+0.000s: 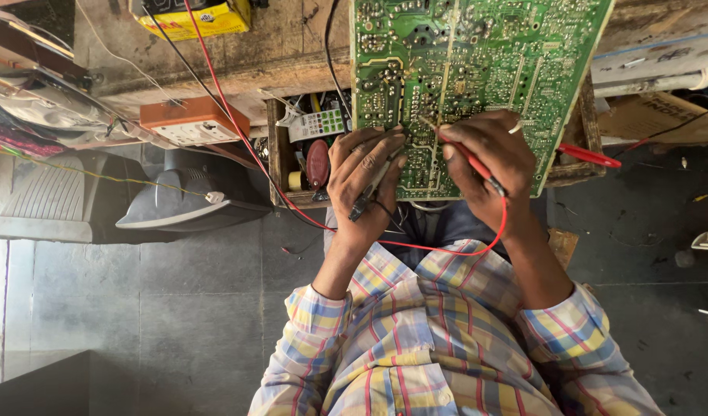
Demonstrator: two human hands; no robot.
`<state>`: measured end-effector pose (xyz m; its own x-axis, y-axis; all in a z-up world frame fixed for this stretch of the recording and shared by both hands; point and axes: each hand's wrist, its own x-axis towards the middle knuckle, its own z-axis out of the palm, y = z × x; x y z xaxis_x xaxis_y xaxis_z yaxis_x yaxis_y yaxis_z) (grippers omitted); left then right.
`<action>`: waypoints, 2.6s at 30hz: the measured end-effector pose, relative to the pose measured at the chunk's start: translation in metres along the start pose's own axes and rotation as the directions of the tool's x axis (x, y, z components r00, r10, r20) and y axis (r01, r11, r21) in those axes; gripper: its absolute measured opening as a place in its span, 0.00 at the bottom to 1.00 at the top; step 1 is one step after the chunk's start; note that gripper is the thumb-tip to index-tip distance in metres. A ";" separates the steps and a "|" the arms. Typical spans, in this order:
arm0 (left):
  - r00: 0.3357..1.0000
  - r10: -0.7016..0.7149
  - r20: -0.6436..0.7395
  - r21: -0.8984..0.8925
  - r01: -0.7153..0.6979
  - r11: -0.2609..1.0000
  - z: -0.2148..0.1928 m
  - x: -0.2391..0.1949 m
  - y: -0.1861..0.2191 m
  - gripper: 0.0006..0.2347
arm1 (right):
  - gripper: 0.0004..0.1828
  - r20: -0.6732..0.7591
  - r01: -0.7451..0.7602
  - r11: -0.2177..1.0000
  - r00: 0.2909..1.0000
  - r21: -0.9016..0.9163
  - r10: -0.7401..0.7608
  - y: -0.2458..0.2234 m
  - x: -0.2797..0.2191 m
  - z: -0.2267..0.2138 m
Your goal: The person holds a green circuit board and uses a soldering iron to work on specific points, then uses a multimeter to test connections. The person also uses a toothbrush to clean the board surface and flips the board to access the other side.
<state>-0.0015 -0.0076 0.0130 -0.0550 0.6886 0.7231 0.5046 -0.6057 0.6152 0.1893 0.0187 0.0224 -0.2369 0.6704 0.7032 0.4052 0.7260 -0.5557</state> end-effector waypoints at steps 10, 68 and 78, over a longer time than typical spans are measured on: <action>1.000 0.008 -0.012 0.011 -0.008 1.000 0.000 0.001 -0.002 0.11 | 0.12 -0.069 0.048 0.996 0.996 -0.081 -0.054 0.000 0.001 0.003; 0.911 -0.265 0.317 -0.015 0.284 0.959 -0.090 -0.013 0.004 0.14 | 0.24 0.768 -0.292 0.953 0.592 -0.078 0.244 -0.014 -0.055 -0.119; 0.789 -0.549 0.275 -0.541 0.599 0.590 -0.015 0.002 -0.043 0.25 | 0.46 0.081 -0.457 0.846 0.888 0.274 0.453 0.011 -0.021 -0.079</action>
<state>-0.0359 0.0138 -0.0076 -0.0831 0.9858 0.1462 -0.2008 -0.1603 0.9664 0.2689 0.0005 0.0362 -0.0978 0.9366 0.3364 0.2092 0.3498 -0.9132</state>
